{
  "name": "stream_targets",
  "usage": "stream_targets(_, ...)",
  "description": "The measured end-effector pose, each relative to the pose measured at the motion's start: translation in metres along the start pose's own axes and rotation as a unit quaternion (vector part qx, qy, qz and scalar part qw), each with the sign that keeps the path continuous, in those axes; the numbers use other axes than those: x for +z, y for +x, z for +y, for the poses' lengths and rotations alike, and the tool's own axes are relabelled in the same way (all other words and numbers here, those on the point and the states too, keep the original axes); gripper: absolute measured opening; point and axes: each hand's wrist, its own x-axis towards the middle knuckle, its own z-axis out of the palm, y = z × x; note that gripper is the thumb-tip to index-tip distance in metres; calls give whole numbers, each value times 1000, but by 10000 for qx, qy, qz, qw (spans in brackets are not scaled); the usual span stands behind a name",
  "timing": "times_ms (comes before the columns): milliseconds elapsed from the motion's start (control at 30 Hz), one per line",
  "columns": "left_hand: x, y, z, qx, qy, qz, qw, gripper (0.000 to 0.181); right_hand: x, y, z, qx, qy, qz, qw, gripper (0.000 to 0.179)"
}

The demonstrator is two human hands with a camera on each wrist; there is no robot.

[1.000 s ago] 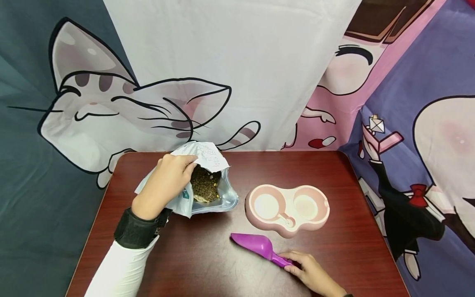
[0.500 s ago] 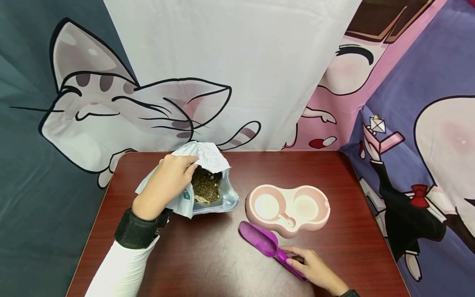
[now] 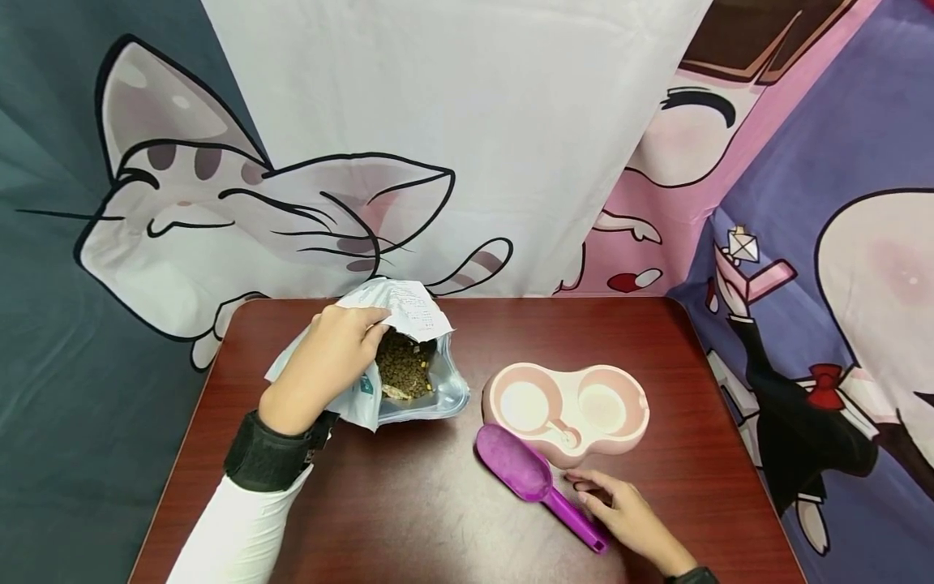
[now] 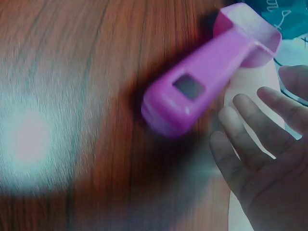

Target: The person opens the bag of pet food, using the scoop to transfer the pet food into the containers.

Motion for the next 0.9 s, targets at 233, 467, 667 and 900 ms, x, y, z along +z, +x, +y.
stream_targets(233,0,0,0,15,33,-4,10000,26,-1,-2,4,254,-262,11,9993,31)
stream_targets(467,0,0,0,15,31,-25,10000,26,4,-4,6,283,-697,318,9967,30)
stream_targets(667,1,0,0,20,39,7,10000,26,16,-7,-1,-49,-1244,256,9919,35)
stream_targets(900,2,0,0,78,64,61,9999,26,33,-9,-11,-290,-2289,308,9725,47)
